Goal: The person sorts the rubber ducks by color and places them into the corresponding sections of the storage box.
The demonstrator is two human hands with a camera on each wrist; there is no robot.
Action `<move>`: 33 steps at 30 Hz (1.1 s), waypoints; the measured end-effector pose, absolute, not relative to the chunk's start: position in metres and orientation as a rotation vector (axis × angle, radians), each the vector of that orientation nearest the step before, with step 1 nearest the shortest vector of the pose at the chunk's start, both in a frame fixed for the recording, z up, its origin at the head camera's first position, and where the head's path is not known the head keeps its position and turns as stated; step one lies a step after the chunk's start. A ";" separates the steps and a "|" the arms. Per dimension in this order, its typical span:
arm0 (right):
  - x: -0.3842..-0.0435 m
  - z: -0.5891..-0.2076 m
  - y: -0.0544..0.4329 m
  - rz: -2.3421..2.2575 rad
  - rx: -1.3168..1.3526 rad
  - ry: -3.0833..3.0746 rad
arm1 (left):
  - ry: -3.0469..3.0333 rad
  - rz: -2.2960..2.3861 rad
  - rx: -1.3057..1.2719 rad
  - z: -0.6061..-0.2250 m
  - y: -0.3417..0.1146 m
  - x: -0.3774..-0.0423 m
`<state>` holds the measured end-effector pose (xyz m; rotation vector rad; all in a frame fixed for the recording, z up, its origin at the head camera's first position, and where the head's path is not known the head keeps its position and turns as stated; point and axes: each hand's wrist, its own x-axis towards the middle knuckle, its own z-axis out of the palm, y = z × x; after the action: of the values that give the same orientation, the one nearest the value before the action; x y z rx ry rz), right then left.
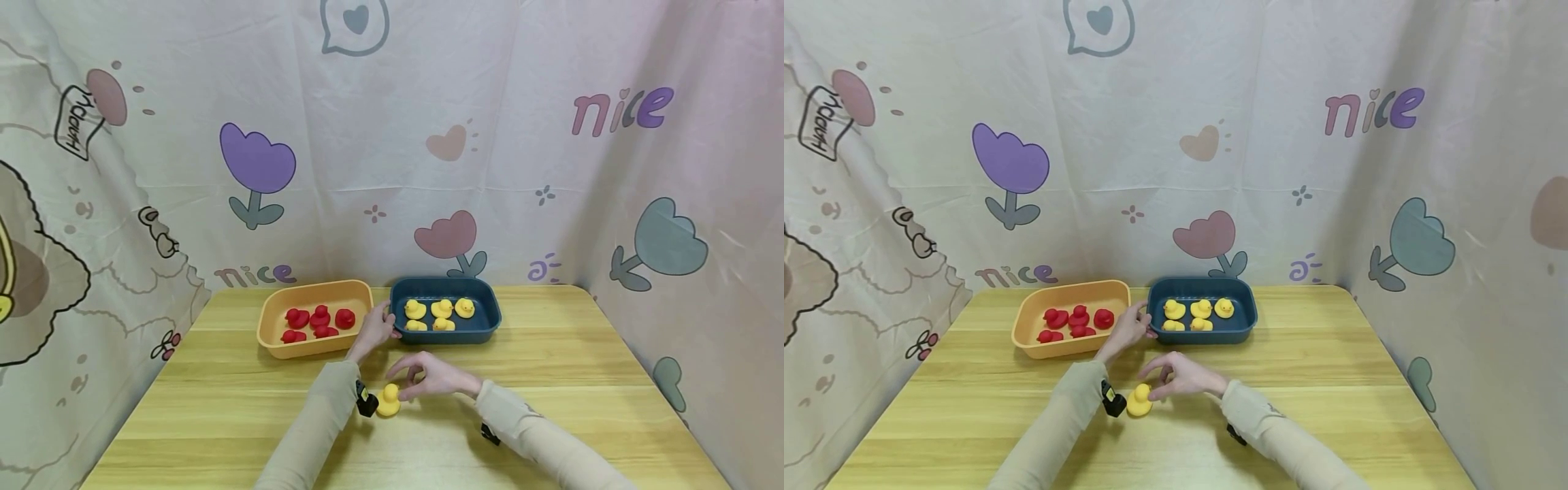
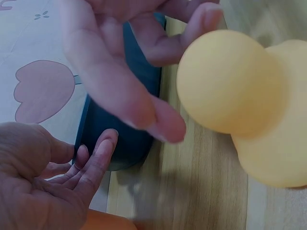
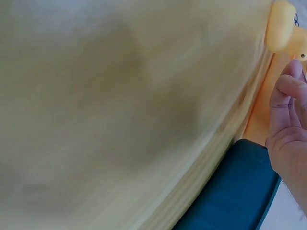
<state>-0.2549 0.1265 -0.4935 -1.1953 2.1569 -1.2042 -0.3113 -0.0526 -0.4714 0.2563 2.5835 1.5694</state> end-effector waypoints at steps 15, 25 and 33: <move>-0.256 -0.497 0.114 -1.171 -1.227 2.131 | 2.568 1.577 0.241 -0.471 -0.052 -0.312; -0.256 -0.496 0.114 -1.151 -1.162 2.164 | 2.567 1.570 0.251 -0.470 -0.053 -0.311; -0.256 -0.496 0.120 -1.218 -1.180 2.155 | 2.572 1.561 0.248 -0.470 -0.053 -0.311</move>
<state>-0.2562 0.1197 -0.4957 -1.1802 2.1549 -1.2178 -0.3107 -0.0530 -0.4700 0.2478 2.5715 1.5614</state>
